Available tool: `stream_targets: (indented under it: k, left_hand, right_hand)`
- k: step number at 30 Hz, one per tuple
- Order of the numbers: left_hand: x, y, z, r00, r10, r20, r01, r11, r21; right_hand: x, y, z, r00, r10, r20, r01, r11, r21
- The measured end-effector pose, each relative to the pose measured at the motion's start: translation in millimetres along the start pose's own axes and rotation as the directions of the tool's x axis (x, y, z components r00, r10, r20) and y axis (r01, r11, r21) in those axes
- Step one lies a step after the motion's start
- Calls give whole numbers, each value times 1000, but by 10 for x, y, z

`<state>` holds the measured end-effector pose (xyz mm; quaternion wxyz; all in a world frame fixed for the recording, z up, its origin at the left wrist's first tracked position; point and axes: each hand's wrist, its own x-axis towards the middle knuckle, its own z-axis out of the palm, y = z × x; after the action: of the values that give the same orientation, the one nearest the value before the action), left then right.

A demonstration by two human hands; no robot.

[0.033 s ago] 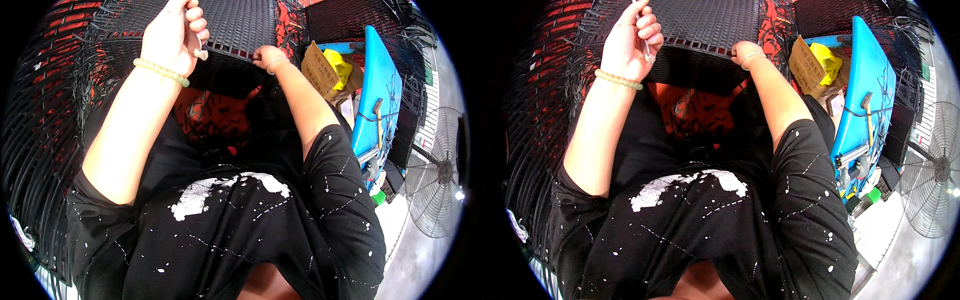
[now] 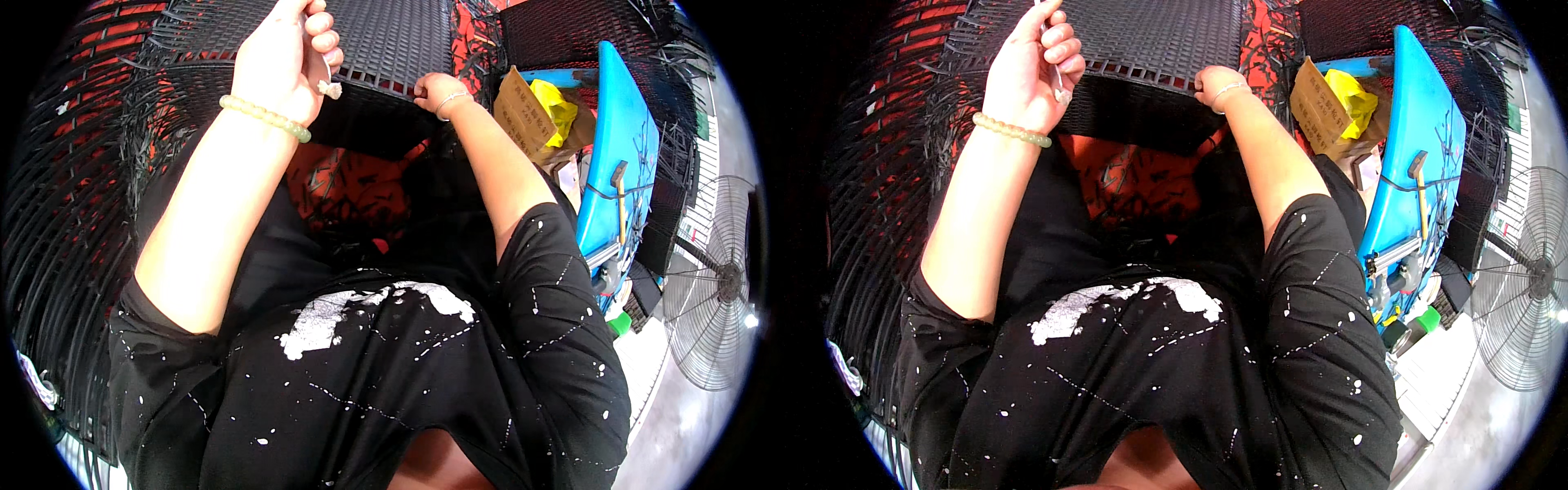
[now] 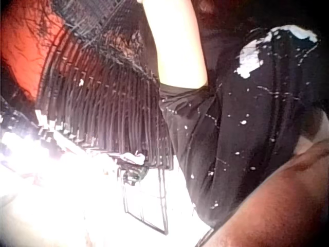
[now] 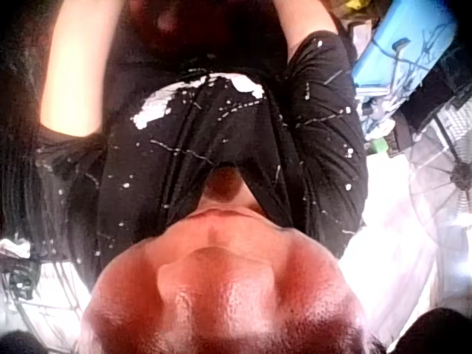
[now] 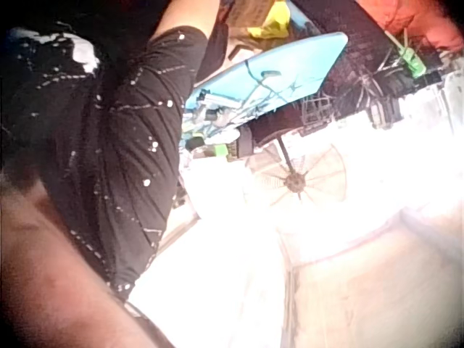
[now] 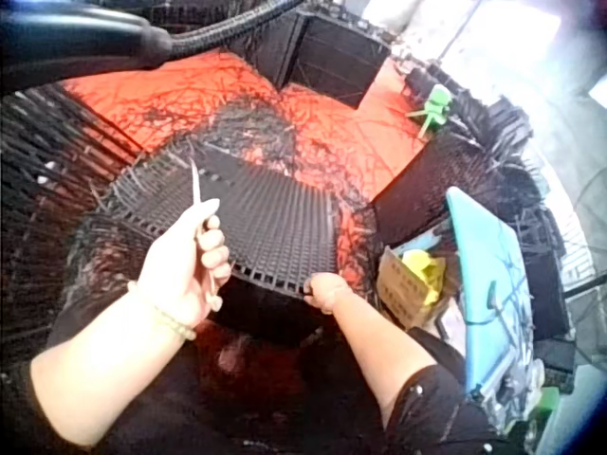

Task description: The person weaves black wicker strips into a rectangular wicker object using a metal tool to tuck and secure the strips. They repeatedly insert, pull, and trim the strips along the edges of the object while sitting on the floor.

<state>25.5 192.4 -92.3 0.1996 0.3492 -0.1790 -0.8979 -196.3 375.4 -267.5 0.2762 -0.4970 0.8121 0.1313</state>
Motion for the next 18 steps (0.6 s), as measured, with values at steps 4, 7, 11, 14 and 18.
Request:
stream_targets:
  k: [4, 7, 11, 14, 18]
  left_hand:
    - [36, -96, 51, 1000, -12, -15, 12, 999, 33]
    - [72, -179, 88, 999, -41, -15, 42, 998, 49]
    - [112, -271, 127, 997, -76, -4, 76, 995, 57]
    - [140, -304, 149, 996, -85, -10, 85, 995, 58]
    - [156, -359, 157, 995, -103, -13, 104, 991, 80]
  right_hand:
    - [77, -67, -37, 992, -127, -21, 126, 990, -57]
    - [124, -162, -85, 994, -112, 18, 113, 989, -92]
    - [131, -194, -227, 990, -97, 99, 107, 990, -96]
    - [213, -162, -259, 983, -110, 150, 121, 990, -70]
    - [181, -287, -333, 979, -116, 170, 148, 969, -195]
